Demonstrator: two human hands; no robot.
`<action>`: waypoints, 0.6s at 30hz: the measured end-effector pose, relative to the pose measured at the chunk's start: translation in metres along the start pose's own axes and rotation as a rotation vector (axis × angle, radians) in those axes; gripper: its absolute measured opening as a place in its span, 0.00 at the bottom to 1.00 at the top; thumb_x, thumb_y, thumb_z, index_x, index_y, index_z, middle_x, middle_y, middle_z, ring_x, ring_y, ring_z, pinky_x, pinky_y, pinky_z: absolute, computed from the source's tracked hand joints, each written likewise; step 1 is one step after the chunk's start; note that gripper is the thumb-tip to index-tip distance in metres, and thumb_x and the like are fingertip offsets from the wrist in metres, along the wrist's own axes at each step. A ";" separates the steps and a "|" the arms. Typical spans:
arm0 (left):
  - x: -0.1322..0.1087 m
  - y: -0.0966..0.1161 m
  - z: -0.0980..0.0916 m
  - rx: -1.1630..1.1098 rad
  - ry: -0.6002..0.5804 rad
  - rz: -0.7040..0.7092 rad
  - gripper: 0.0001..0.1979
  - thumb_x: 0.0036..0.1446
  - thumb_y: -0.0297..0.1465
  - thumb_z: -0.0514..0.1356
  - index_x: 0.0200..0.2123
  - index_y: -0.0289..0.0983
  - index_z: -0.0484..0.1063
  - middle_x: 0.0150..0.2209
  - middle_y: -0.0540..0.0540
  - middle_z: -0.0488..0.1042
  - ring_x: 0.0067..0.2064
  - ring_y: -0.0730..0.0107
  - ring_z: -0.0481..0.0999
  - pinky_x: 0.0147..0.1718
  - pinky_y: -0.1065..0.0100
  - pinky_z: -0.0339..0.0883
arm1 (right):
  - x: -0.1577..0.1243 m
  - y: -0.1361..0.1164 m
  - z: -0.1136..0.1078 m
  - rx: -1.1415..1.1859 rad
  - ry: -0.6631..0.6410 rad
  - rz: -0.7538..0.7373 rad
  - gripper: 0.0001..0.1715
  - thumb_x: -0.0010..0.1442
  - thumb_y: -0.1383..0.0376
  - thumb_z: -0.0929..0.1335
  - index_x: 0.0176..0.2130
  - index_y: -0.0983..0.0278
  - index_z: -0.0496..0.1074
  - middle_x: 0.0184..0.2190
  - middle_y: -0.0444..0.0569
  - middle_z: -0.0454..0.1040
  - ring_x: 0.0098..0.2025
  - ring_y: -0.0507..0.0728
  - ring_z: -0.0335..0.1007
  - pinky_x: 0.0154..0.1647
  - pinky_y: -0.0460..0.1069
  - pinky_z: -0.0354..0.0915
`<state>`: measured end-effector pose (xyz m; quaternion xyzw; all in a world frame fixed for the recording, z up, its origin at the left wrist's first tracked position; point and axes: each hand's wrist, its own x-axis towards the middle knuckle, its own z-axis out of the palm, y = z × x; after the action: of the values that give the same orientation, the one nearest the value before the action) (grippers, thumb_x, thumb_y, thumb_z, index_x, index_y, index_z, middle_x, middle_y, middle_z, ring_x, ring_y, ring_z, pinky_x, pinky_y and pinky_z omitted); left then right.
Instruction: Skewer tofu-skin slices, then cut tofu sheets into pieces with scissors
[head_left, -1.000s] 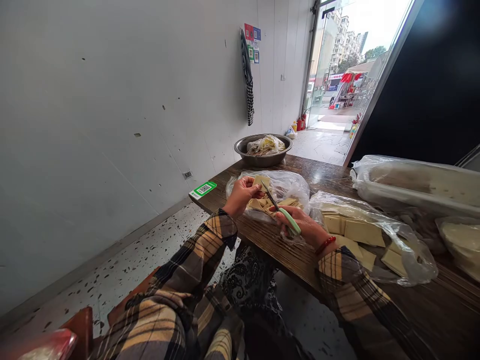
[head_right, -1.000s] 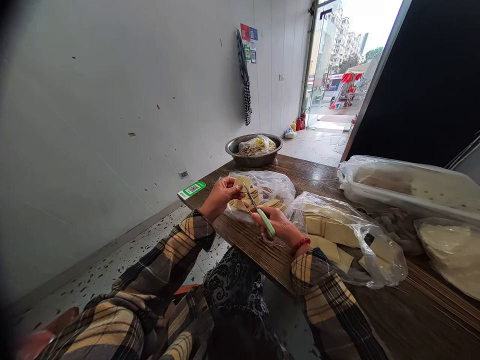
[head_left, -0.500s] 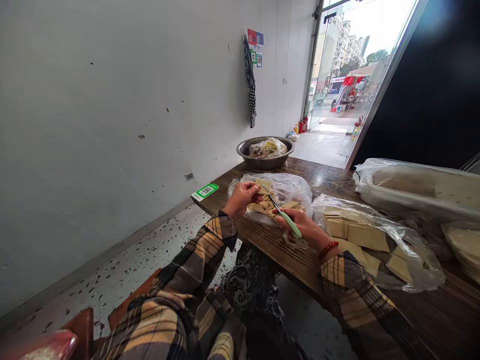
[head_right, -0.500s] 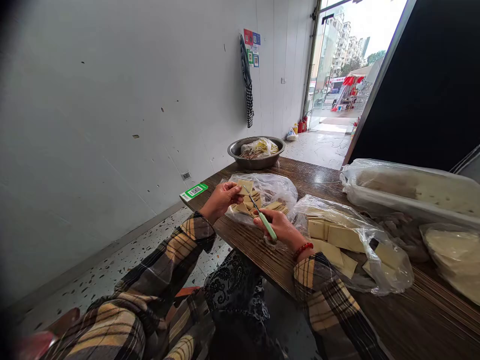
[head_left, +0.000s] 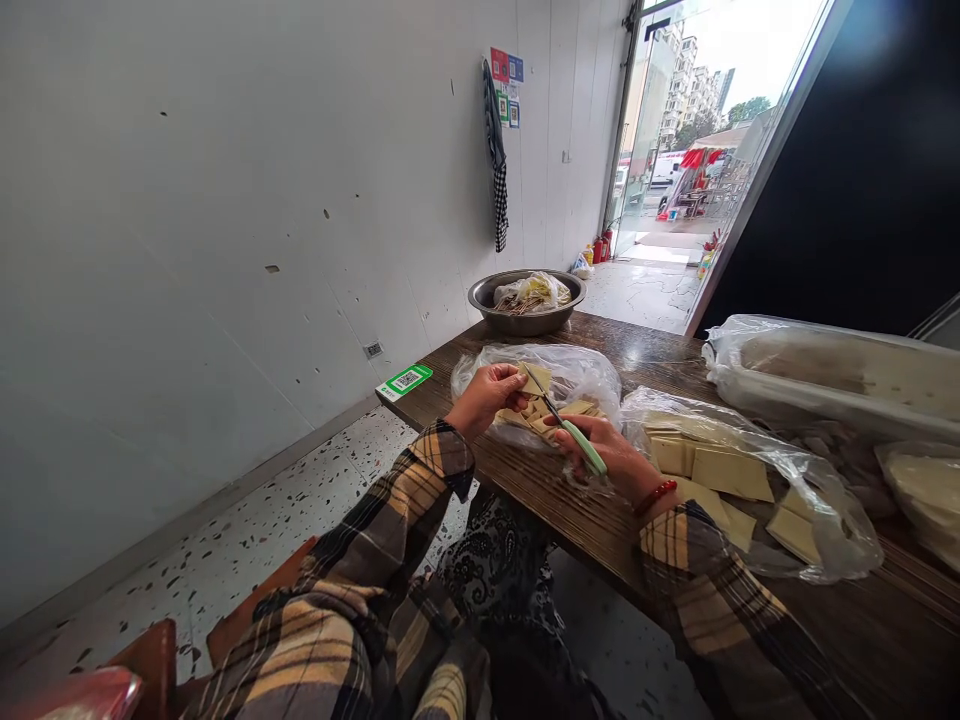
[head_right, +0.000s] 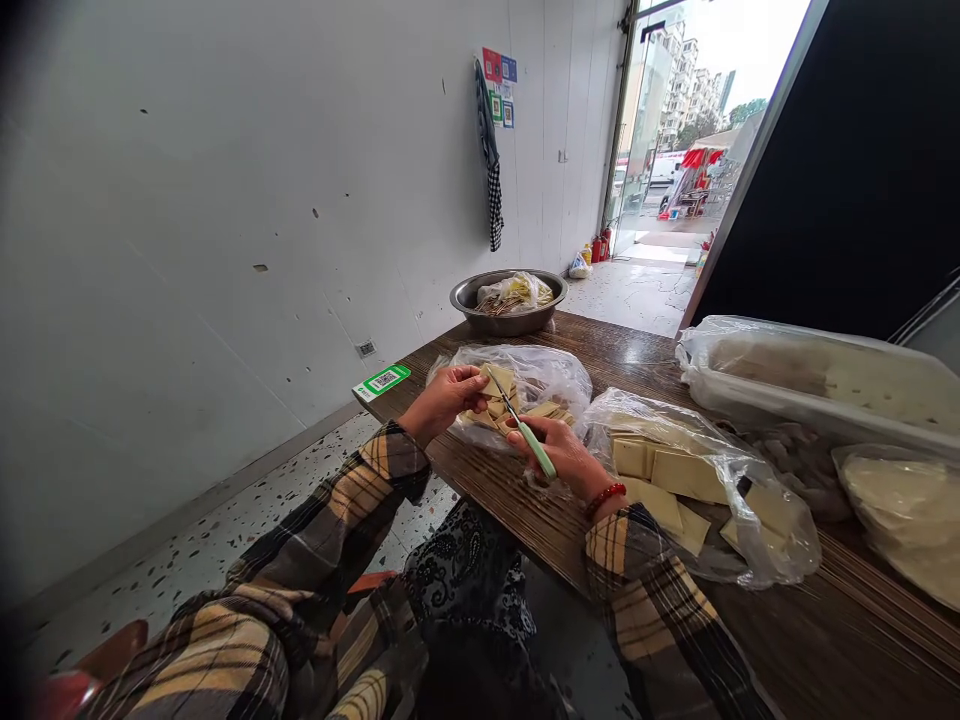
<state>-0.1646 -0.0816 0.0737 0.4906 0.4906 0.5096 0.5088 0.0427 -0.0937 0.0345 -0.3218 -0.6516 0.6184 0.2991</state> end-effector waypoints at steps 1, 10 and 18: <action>0.000 0.000 0.000 0.000 0.001 0.001 0.12 0.51 0.34 0.66 0.27 0.33 0.67 0.22 0.49 0.72 0.19 0.78 0.71 0.20 0.75 0.63 | 0.000 0.000 0.000 0.004 -0.004 0.000 0.33 0.51 0.49 0.71 0.49 0.68 0.72 0.20 0.38 0.64 0.16 0.46 0.58 0.15 0.43 0.57; 0.003 -0.005 0.004 0.000 0.003 0.029 0.12 0.54 0.35 0.63 0.27 0.33 0.67 0.20 0.50 0.72 0.18 0.78 0.70 0.18 0.76 0.62 | -0.001 0.000 0.004 0.013 -0.002 -0.004 0.32 0.53 0.49 0.71 0.50 0.68 0.71 0.23 0.40 0.66 0.19 0.47 0.61 0.17 0.44 0.61; 0.004 -0.008 0.011 0.014 -0.041 0.027 0.13 0.53 0.36 0.64 0.27 0.32 0.68 0.20 0.49 0.71 0.17 0.78 0.69 0.18 0.75 0.63 | 0.003 0.004 0.005 0.006 0.058 -0.029 0.32 0.54 0.47 0.69 0.49 0.67 0.72 0.20 0.39 0.65 0.16 0.48 0.61 0.14 0.44 0.58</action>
<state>-0.1533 -0.0776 0.0665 0.5111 0.4770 0.5028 0.5084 0.0375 -0.0942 0.0304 -0.3290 -0.6455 0.6063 0.3278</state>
